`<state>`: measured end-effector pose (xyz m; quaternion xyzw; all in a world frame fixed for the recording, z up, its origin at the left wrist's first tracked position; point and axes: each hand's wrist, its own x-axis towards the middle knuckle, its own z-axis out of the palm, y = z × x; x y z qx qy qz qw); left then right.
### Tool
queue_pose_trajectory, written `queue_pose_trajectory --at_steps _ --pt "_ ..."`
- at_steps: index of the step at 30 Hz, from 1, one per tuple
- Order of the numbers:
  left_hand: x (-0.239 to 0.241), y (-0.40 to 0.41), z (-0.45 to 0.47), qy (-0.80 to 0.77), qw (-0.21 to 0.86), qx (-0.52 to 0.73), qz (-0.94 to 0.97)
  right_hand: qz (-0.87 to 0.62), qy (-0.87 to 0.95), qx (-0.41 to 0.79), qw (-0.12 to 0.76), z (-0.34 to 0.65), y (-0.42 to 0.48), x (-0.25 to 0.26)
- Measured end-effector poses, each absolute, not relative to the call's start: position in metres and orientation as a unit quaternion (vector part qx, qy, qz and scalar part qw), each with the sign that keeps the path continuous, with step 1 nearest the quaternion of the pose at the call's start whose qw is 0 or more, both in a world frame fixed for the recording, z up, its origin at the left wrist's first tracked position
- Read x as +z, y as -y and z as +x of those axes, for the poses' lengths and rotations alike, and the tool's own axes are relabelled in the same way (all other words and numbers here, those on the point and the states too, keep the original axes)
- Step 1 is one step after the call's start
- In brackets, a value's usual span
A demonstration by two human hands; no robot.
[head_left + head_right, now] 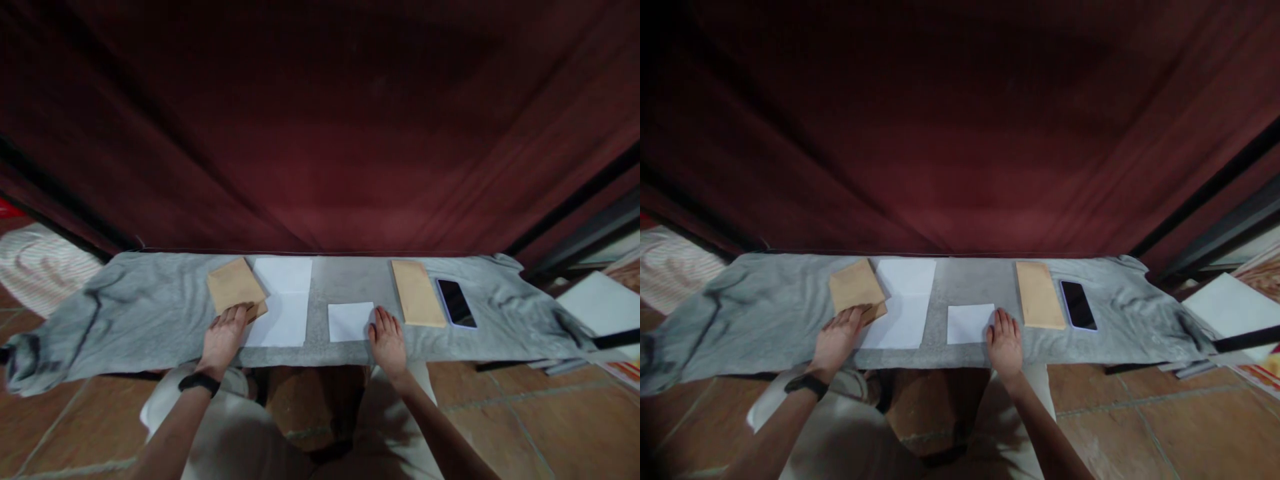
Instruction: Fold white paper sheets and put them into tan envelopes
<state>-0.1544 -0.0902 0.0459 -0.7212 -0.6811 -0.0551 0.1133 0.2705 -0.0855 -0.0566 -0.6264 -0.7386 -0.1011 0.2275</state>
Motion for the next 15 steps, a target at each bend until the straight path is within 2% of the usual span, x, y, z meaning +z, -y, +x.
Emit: queue_pose_trajectory --at_steps 5,10,15 --pt "0.060 0.090 -0.136 0.662 0.150 -0.097 -0.728 -0.633 0.736 -0.086 0.225 0.270 0.086 -0.054" --pt "0.080 0.095 -0.096 0.631 0.157 -0.069 -0.756 -0.634 0.735 -0.075 0.229 0.269 0.086 -0.051" --pt "0.076 0.108 -0.047 0.589 0.121 -0.077 -0.795 -0.631 0.722 -0.026 0.282 0.267 0.087 -0.041"
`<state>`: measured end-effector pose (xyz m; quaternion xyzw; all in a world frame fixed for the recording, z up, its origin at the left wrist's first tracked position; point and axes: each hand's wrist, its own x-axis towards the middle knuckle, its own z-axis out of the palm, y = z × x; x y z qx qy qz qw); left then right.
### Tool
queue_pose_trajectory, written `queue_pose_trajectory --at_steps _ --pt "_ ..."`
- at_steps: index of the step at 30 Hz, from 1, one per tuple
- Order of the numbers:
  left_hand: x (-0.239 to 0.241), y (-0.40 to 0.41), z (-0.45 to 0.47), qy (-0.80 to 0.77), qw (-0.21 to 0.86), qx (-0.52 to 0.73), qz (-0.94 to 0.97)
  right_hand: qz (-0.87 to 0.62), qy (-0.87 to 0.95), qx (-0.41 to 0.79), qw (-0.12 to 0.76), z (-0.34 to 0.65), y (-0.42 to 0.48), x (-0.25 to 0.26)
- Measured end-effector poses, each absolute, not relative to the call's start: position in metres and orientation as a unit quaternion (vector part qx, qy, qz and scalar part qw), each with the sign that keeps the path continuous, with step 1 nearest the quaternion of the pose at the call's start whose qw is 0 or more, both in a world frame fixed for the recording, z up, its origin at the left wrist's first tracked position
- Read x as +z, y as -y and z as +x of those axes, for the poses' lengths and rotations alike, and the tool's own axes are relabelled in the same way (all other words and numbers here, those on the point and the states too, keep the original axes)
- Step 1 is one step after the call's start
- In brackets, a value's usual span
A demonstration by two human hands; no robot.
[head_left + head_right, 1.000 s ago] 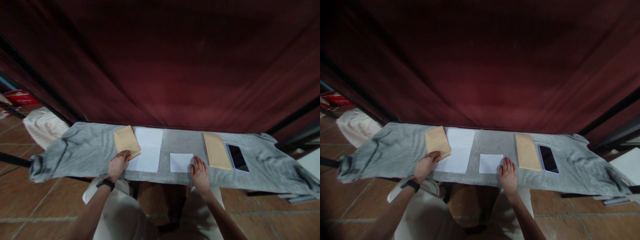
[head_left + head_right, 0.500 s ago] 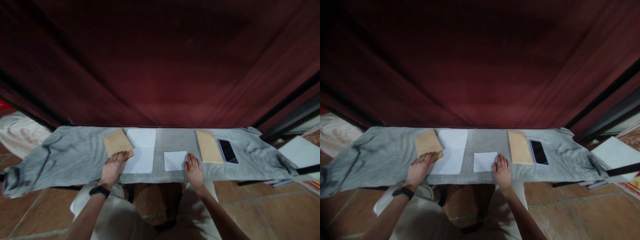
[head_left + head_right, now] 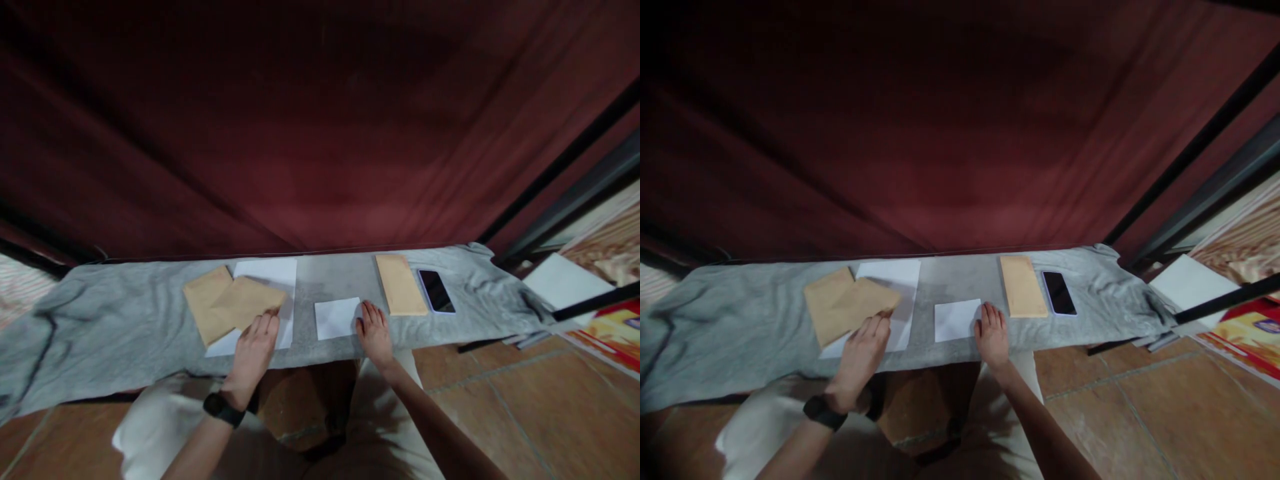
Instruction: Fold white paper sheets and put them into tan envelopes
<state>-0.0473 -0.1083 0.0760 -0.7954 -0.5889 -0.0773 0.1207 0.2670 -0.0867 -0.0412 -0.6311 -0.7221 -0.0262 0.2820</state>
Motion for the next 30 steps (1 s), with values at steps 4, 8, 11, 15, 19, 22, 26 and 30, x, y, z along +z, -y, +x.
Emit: queue_pose_trajectory --at_steps 4,8,11,15,19,22,26,30 --pt "0.063 0.118 -0.011 0.567 0.099 -0.088 -0.813 -0.609 0.680 0.128 0.387 0.248 0.089 -0.020" --pt "0.056 0.126 0.018 0.551 0.071 -0.097 -0.826 -0.526 0.556 0.481 0.427 0.209 0.093 0.003" --pt "0.046 0.135 0.032 0.532 0.051 -0.126 -0.836 -0.451 0.439 0.652 0.423 0.183 0.096 0.011" --pt "0.031 0.145 0.042 0.511 0.032 -0.140 -0.848 -0.443 0.387 0.688 0.425 0.167 0.099 0.011" --pt "0.034 0.149 0.043 0.484 0.010 -0.164 -0.860 -0.445 0.362 0.691 0.439 0.170 0.100 0.014" --pt "0.047 0.146 0.032 0.478 0.015 -0.193 -0.857 -0.426 0.398 0.704 0.405 0.183 0.102 0.026" --pt "0.061 0.141 0.003 0.465 0.014 -0.156 -0.872 -0.412 0.450 0.713 0.346 0.208 0.109 0.046" --pt "0.065 0.137 -0.020 0.428 0.016 -0.105 -0.897 -0.386 0.486 0.728 0.292 0.230 0.118 0.052"
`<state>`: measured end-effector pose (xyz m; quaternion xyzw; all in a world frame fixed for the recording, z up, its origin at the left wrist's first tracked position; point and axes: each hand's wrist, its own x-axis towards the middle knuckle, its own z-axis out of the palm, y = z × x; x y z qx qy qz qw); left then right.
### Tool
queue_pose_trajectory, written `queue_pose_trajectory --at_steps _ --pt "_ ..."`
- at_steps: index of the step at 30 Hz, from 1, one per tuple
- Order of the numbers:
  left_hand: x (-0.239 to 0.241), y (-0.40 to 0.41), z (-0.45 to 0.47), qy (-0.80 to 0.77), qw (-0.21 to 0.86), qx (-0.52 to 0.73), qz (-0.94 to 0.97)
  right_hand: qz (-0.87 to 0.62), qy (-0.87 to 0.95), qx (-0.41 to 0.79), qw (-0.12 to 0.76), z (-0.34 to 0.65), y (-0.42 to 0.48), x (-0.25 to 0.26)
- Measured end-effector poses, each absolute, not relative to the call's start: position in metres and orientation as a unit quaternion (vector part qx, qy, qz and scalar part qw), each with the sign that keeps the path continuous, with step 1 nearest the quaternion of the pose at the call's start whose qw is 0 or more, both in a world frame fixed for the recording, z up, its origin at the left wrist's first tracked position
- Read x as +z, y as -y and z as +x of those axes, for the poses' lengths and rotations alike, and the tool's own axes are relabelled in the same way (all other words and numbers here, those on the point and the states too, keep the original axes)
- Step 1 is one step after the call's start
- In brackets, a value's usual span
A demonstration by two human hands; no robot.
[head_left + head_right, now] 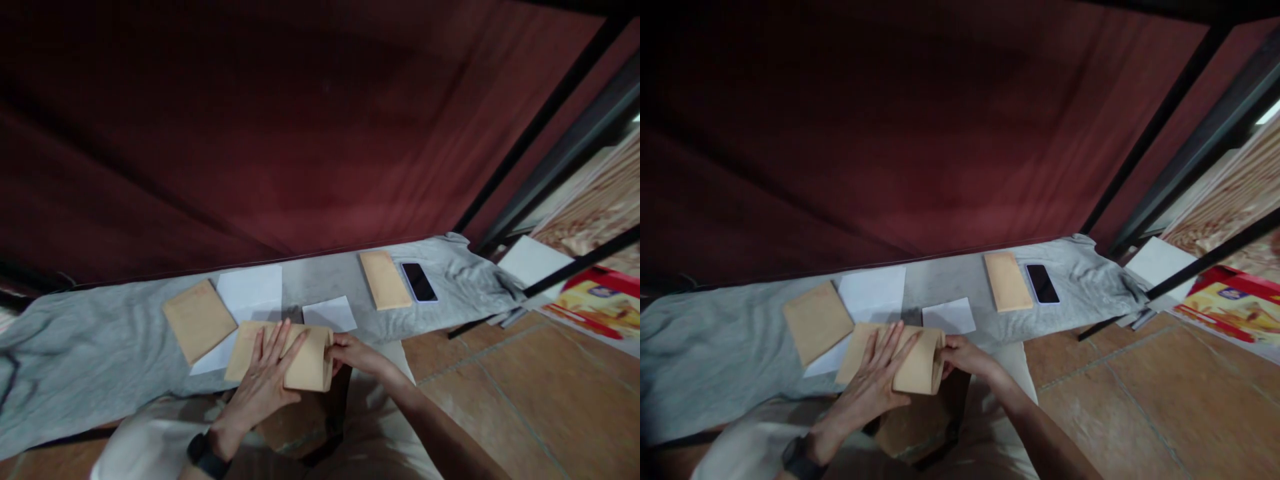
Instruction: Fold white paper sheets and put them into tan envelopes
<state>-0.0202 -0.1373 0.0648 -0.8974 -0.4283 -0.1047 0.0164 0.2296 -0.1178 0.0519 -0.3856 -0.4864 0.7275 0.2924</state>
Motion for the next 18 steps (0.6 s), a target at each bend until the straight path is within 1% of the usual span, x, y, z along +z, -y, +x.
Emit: queue_pose_trajectory --at_steps 6,9,11,15,18 --pt "0.068 0.138 -0.018 0.401 -0.025 -0.070 -0.913 -0.378 0.511 0.730 0.251 0.249 0.124 0.048" --pt "0.067 0.136 -0.014 0.384 -0.025 -0.067 -0.921 -0.389 0.510 0.729 0.239 0.254 0.122 0.046" --pt "0.066 0.134 -0.013 0.385 -0.018 -0.077 -0.920 -0.399 0.508 0.719 0.257 0.255 0.120 0.044" --pt "0.063 0.129 -0.008 0.404 -0.006 -0.109 -0.908 -0.443 0.495 0.673 0.325 0.251 0.116 0.035" --pt "0.061 0.127 -0.005 0.423 -0.015 -0.121 -0.898 -0.475 0.490 0.636 0.360 0.248 0.113 0.030"
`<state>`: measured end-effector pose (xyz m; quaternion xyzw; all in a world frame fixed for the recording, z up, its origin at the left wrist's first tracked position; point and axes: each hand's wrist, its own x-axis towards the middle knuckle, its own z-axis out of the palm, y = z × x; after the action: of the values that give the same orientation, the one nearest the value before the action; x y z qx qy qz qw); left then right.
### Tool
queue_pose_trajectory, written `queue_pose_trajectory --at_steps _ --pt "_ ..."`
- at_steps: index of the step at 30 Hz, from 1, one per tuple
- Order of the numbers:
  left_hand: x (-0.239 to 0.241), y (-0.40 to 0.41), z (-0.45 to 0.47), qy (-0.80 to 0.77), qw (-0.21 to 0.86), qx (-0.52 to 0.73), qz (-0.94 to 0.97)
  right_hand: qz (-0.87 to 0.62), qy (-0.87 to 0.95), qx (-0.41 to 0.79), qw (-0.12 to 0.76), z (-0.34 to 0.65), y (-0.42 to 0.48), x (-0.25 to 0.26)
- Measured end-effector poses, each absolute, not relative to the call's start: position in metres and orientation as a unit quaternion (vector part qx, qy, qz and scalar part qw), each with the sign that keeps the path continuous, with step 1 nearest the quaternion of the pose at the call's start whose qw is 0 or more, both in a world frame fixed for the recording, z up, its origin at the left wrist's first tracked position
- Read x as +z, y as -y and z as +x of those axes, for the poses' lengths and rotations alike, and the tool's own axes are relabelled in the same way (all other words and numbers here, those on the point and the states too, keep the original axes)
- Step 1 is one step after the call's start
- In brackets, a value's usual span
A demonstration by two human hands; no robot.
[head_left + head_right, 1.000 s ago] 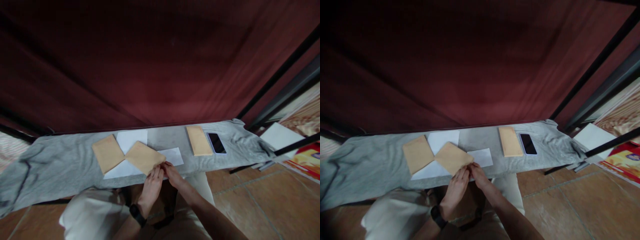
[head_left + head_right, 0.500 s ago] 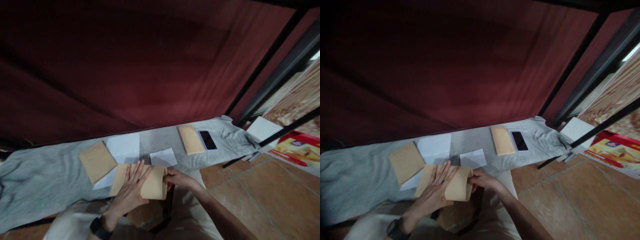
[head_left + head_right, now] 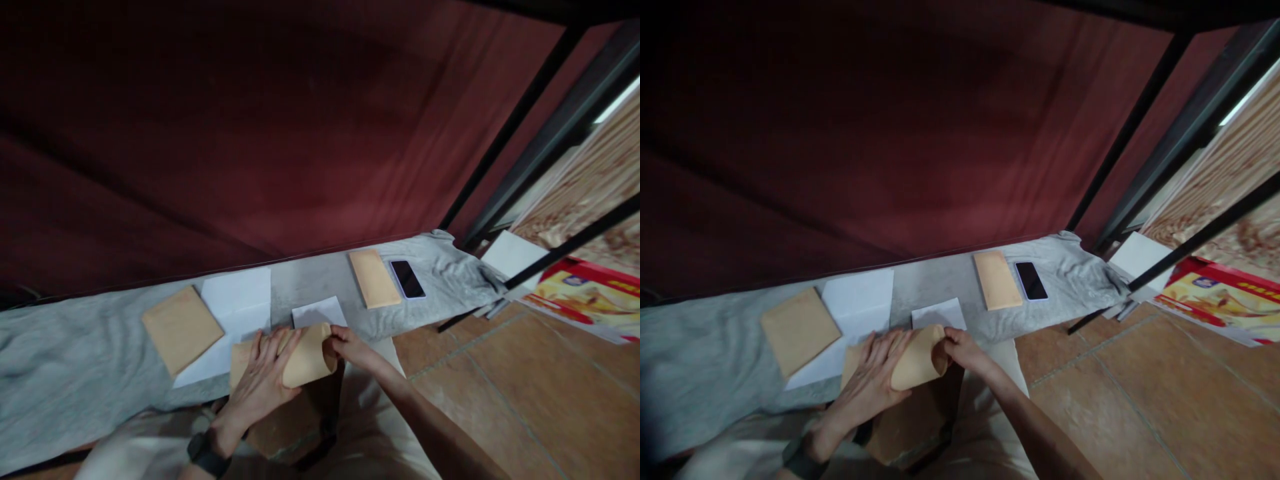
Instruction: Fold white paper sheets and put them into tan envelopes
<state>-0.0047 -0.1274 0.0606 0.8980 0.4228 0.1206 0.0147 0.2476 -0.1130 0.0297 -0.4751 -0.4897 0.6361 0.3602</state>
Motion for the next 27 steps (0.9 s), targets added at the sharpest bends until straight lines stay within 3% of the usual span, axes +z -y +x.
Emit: queue_pose_trajectory --at_steps 8,16,18,22,27 --pt "0.055 0.122 -0.008 -0.455 0.050 0.129 0.880 -0.481 0.509 0.606 0.376 0.245 0.110 0.022" --pt "0.065 0.121 0.010 -0.499 -0.031 0.120 0.857 -0.555 0.547 0.386 0.493 0.264 0.109 0.033" --pt "0.070 0.122 0.018 -0.505 -0.034 0.111 0.855 -0.537 0.523 0.441 0.493 0.268 0.111 0.043" --pt "0.081 0.127 0.038 -0.485 -0.051 0.071 0.870 -0.441 0.425 0.686 0.392 0.269 0.120 0.057" --pt "0.100 0.140 0.056 -0.433 -0.104 0.033 0.895 -0.408 0.386 0.755 0.337 0.285 0.135 0.052"
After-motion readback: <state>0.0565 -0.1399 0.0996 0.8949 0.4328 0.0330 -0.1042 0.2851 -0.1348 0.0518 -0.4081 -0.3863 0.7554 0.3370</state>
